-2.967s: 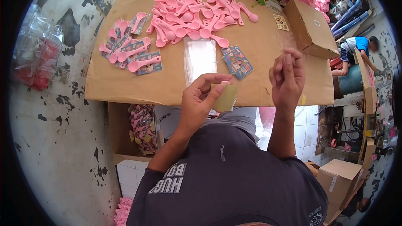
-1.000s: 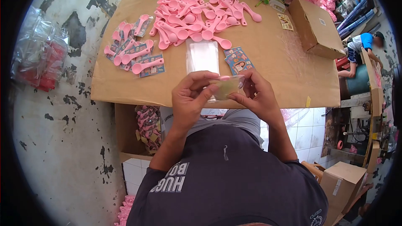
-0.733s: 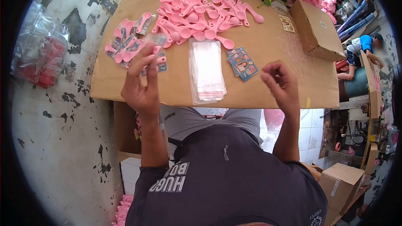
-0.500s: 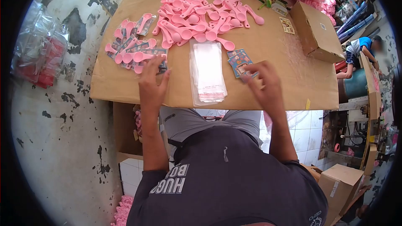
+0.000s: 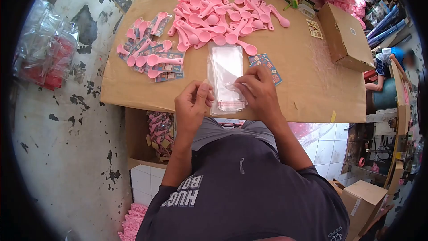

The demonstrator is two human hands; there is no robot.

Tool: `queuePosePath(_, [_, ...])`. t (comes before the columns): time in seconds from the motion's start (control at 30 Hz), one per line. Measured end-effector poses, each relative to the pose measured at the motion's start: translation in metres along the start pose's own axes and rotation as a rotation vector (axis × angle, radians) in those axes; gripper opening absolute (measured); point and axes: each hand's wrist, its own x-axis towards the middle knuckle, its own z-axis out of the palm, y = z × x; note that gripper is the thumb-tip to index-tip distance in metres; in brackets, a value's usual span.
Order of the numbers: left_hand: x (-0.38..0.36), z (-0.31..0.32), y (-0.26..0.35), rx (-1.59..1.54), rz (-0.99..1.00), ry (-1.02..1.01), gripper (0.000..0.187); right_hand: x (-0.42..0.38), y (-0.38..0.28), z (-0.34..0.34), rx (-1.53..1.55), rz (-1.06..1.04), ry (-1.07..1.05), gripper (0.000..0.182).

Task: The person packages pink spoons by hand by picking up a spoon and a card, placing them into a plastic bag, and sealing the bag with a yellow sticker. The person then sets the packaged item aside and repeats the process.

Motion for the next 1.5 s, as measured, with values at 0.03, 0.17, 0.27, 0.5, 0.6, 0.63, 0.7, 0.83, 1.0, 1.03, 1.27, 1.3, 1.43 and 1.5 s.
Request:
queuePosePath(0.03, [0.001, 0.000, 0.000, -0.061, -0.080, -0.093, 0.035, 0.000, -0.002, -0.003, 0.016, -0.017, 0.045, 0.010])
queuePosePath(0.17, [0.007, 0.010, 0.007, -0.229, -0.163, -0.195, 0.040, 0.000, -0.014, -0.022, 0.002, -0.130, 0.050, 0.011])
queuePosePath(0.27, [0.015, 0.013, 0.008, -0.313, -0.164, -0.238, 0.032, -0.005, -0.024, -0.029, 0.008, -0.202, -0.017, 0.013])
queuePosePath(0.5, [0.025, 0.009, 0.005, -0.087, -0.078, -0.189, 0.025, -0.009, -0.028, -0.024, -0.018, -0.044, -0.080, 0.029])
queuePosePath(0.6, [0.023, 0.008, 0.007, 0.051, -0.067, -0.106, 0.024, -0.014, -0.025, -0.013, -0.133, -0.027, -0.161, 0.033])
queuePosePath(0.63, [0.023, 0.008, 0.006, 0.127, -0.039, -0.051, 0.024, -0.015, -0.023, -0.010, -0.134, -0.030, -0.162, 0.033])
queuePosePath(0.7, [0.023, 0.003, -0.004, 0.139, -0.042, -0.001, 0.023, -0.017, -0.021, -0.006, -0.157, -0.042, -0.174, 0.031])
queuePosePath(0.83, [0.025, -0.017, -0.007, -0.041, -0.106, 0.186, 0.024, -0.017, -0.023, -0.007, -0.174, -0.045, -0.173, 0.031])
queuePosePath(1.0, [0.028, -0.039, -0.002, -0.238, -0.042, 0.158, 0.018, -0.017, -0.013, -0.011, -0.080, 0.034, -0.086, 0.031])
queuePosePath(1.03, [0.026, -0.034, 0.003, -0.424, -0.037, 0.159, 0.017, -0.015, -0.007, -0.015, -0.080, 0.038, -0.083, 0.031])
queuePosePath(1.27, [0.021, -0.013, -0.007, -0.681, -0.078, 0.077, 0.024, -0.010, 0.031, -0.048, -0.440, 0.347, 0.138, 0.038])
queuePosePath(1.3, [0.021, -0.010, -0.007, -0.681, -0.078, 0.072, 0.024, -0.011, 0.034, -0.050, -0.383, 0.416, 0.083, 0.038])
queuePosePath(1.43, [0.017, 0.010, 0.000, -0.706, -0.086, 0.010, 0.026, -0.010, 0.048, -0.051, -0.174, 0.465, 0.126, 0.032])
queuePosePath(1.5, [0.015, 0.018, 0.005, -0.706, -0.087, 0.001, 0.027, -0.012, 0.054, -0.050, -0.073, 0.503, 0.157, 0.028])
